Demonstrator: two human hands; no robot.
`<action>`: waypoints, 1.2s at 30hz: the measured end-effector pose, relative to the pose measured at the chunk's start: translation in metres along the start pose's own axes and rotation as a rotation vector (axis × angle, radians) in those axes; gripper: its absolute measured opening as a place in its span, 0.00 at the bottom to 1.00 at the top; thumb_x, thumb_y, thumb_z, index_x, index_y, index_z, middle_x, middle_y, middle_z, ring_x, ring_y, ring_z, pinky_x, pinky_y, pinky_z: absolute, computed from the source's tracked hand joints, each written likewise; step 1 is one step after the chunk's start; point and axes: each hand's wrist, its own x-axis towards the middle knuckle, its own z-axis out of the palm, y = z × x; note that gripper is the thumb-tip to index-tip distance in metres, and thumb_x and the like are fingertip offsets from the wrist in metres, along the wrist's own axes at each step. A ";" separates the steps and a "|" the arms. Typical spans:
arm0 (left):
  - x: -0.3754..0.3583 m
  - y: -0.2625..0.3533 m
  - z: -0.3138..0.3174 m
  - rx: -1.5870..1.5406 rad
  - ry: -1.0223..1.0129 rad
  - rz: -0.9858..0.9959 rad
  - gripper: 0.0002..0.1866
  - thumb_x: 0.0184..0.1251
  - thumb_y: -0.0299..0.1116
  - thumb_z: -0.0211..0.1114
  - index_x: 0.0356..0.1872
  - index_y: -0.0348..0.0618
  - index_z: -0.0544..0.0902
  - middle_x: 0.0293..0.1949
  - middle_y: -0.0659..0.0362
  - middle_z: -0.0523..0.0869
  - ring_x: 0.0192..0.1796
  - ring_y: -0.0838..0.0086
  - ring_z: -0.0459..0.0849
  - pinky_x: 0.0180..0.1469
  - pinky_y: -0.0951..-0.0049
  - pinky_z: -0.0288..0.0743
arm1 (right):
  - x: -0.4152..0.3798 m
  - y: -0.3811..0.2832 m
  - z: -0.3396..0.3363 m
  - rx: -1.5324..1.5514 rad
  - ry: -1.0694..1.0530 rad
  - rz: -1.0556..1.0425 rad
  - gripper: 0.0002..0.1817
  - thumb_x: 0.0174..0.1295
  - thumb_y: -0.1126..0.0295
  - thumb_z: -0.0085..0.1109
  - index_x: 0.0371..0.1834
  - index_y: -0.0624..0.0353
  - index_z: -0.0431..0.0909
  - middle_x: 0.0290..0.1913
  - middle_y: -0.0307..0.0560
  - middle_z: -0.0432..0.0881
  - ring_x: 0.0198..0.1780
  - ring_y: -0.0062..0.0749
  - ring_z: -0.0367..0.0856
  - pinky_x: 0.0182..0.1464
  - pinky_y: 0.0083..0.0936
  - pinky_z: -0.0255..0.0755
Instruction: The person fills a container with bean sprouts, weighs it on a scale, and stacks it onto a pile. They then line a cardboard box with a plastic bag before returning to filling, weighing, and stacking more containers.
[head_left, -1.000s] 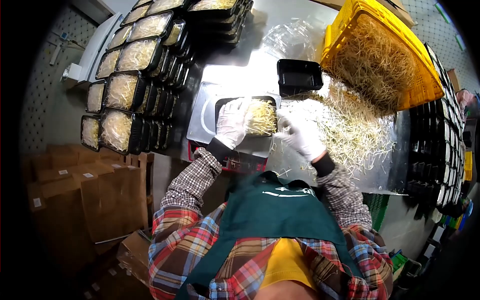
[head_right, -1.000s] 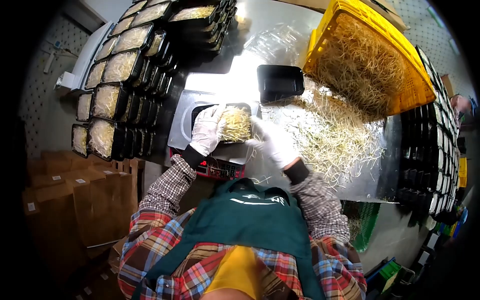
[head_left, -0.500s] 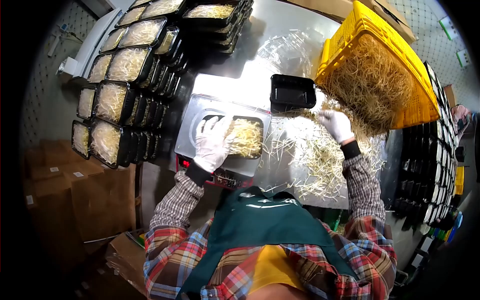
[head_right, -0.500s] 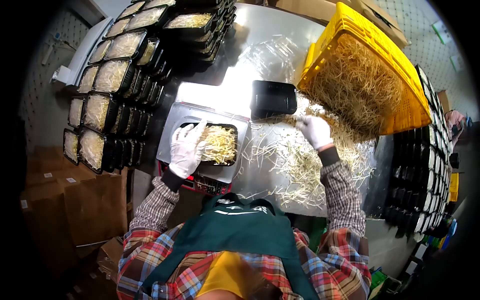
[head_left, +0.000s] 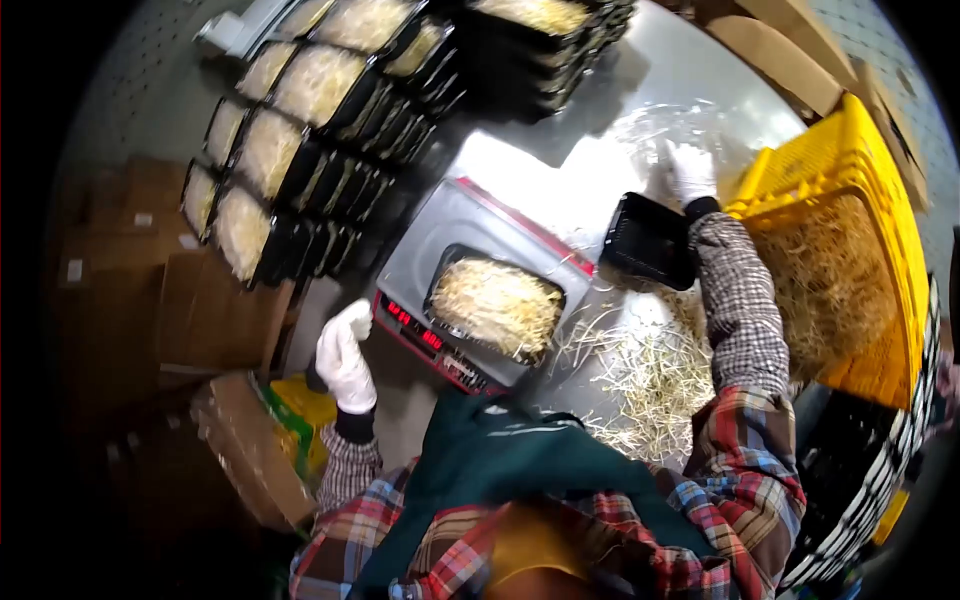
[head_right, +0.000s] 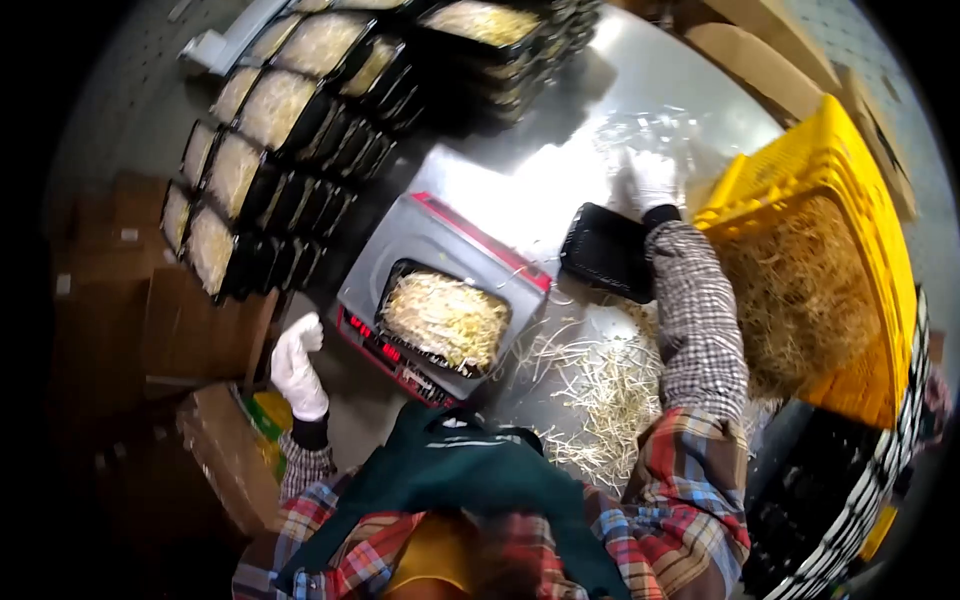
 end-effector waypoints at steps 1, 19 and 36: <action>0.002 0.011 0.011 -0.177 0.072 -0.114 0.15 0.81 0.30 0.50 0.55 0.34 0.81 0.51 0.55 0.86 0.44 0.75 0.85 0.46 0.77 0.79 | -0.005 0.003 0.002 0.065 0.101 -0.032 0.24 0.50 0.69 0.61 0.54 0.48 0.76 0.37 0.44 0.79 0.40 0.43 0.80 0.41 0.42 0.72; 0.077 0.096 0.048 -0.706 -0.960 -0.305 0.38 0.69 0.33 0.66 0.76 0.38 0.59 0.56 0.49 0.83 0.46 0.69 0.88 0.39 0.78 0.82 | -0.185 -0.187 -0.366 1.639 0.027 -0.098 0.16 0.52 0.72 0.72 0.46 0.45 0.90 0.62 0.48 0.79 0.57 0.38 0.81 0.64 0.38 0.72; -0.001 0.008 0.049 -0.299 -0.544 0.214 0.17 0.68 0.20 0.63 0.57 0.41 0.83 0.39 0.62 0.84 0.40 0.80 0.82 0.46 0.80 0.77 | -0.226 -0.272 -0.251 2.005 0.145 0.531 0.20 0.67 0.80 0.60 0.63 0.60 0.78 0.57 0.44 0.82 0.56 0.23 0.79 0.62 0.21 0.72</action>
